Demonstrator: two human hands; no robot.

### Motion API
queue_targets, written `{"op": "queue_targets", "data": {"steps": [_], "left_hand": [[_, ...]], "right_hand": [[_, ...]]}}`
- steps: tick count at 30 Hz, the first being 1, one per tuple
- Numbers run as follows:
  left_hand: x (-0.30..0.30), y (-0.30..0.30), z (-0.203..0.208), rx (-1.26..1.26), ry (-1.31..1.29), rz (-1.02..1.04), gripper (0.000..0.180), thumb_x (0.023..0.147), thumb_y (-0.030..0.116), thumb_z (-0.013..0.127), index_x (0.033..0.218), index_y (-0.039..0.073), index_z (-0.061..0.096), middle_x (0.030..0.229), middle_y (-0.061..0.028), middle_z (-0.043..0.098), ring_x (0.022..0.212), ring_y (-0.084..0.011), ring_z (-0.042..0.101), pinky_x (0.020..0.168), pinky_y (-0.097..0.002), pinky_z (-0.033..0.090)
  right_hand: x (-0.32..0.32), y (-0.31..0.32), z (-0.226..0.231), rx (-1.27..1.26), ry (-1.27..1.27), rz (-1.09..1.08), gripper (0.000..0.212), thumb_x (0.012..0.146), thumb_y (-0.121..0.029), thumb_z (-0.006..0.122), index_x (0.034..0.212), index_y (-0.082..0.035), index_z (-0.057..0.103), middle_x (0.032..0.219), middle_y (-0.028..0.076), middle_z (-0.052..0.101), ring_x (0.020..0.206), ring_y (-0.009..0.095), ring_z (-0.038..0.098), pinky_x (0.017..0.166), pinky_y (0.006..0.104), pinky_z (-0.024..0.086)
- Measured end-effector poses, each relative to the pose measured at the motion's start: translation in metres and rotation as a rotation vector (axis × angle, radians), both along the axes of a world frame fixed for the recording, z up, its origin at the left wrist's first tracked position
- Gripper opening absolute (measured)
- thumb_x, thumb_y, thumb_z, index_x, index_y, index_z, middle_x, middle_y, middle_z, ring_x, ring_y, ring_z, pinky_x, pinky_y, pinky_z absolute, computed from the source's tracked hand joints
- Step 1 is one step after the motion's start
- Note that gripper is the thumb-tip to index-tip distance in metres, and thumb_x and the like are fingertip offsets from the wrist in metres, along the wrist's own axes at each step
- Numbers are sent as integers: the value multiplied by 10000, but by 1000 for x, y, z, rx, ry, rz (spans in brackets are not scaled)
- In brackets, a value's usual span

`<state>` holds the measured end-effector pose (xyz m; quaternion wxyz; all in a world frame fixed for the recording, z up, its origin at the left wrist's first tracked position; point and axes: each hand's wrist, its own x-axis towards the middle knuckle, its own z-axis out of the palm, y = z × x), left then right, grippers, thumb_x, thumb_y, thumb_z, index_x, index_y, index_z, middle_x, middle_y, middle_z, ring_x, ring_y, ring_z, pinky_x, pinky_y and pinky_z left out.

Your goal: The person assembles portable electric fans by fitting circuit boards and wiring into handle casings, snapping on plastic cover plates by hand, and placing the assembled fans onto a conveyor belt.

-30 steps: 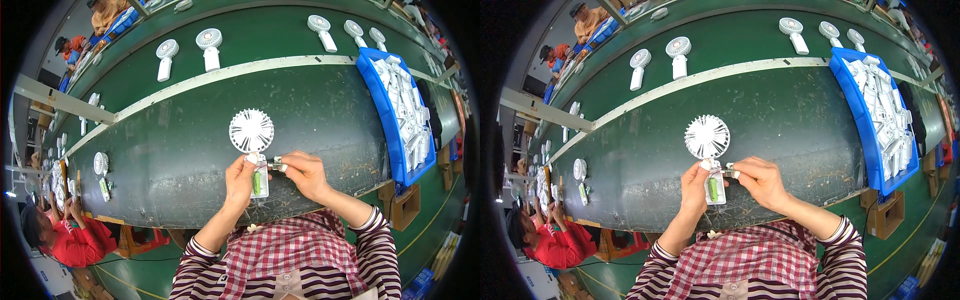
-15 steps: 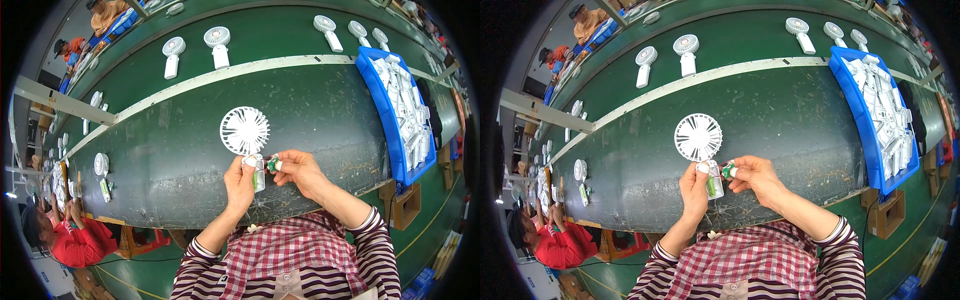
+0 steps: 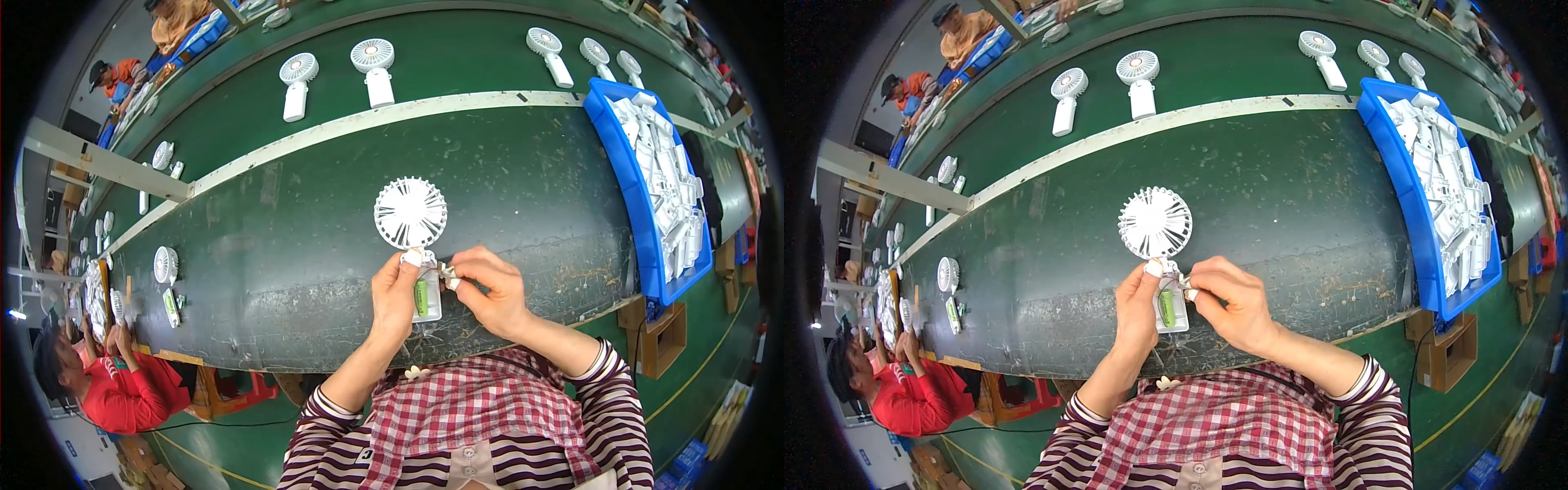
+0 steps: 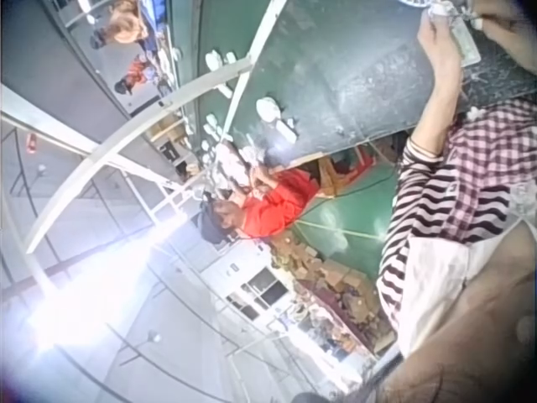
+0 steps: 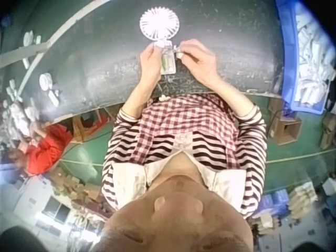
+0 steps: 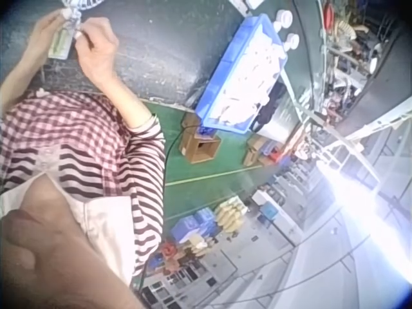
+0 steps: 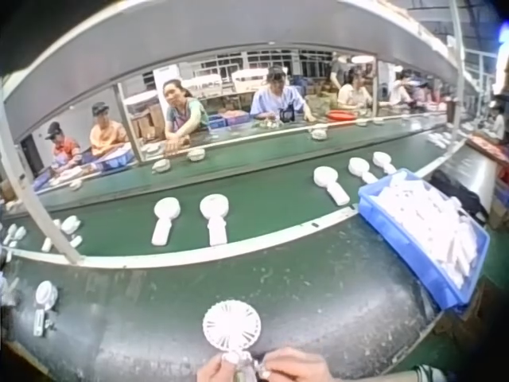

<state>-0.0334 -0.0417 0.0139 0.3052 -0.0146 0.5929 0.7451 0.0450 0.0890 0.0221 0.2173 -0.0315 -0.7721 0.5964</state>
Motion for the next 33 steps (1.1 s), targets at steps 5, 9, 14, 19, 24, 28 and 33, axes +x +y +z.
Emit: {"op": "queue_targets", "data": {"steps": [5, 9, 14, 19, 24, 28, 33], "left_hand": [[-1, 0, -4, 72, -57, 80, 226, 893, 204, 505, 959, -2, 571, 796, -57, 611, 632, -116, 582, 560, -253, 487], [-3, -5, -9, 78, -13, 7, 183, 867, 150, 519, 965, 1, 562, 813, -71, 614, 668, -139, 600, 590, -264, 504], [-3, -5, -5, 74, -72, -53, 166, 852, 117, 519, 956, -6, 559, 782, -101, 617, 613, -172, 614, 540, -276, 518], [-3, -3, -1, 39, -111, -39, 158, 847, 101, 518, 951, -11, 557, 776, -111, 620, 591, -179, 616, 517, -271, 516], [-4, -3, 0, 15, -124, -69, 174, 777, 25, 538, 945, -18, 555, 796, -110, 620, 602, -172, 617, 536, -267, 520], [-6, -4, 0, 30, -112, -96, 226, 723, -32, 524, 947, -20, 555, 811, -103, 621, 629, -164, 616, 562, -263, 519], [-7, -5, 2, -4, -125, -100, 194, 718, -46, 541, 909, -28, 564, 788, -84, 615, 620, -144, 594, 562, -256, 501]], "right_hand": [[0, -2, 0, 196, 110, -6, 165, 687, 75, 563, 846, 36, 578, 939, 127, 566, 755, 215, 594, 643, 278, 475], [1, -1, -3, 62, 58, 3, 140, 706, 76, 555, 839, 42, 581, 957, 129, 572, 773, 181, 598, 675, 272, 487], [2, 0, -12, -513, -152, -9, 149, 815, 65, 486, 946, 44, 554, 912, 108, 595, 774, 166, 618, 698, 281, 524], [-2, 3, -14, -687, -202, 21, 133, 839, 18, 485, 952, 28, 554, 883, 110, 614, 765, 169, 621, 693, 289, 529], [-2, 2, -15, -729, -177, 5, 115, 839, -7, 511, 940, 26, 555, 876, 110, 618, 745, 168, 622, 668, 289, 533], [0, 1, -12, -770, -202, 26, 114, 829, 0, 528, 936, 28, 555, 839, 115, 621, 708, 165, 622, 635, 284, 533], [1, 0, -11, -777, -222, 25, 112, 817, 11, 544, 927, 30, 554, 795, 117, 622, 685, 165, 622, 626, 280, 530]]}}
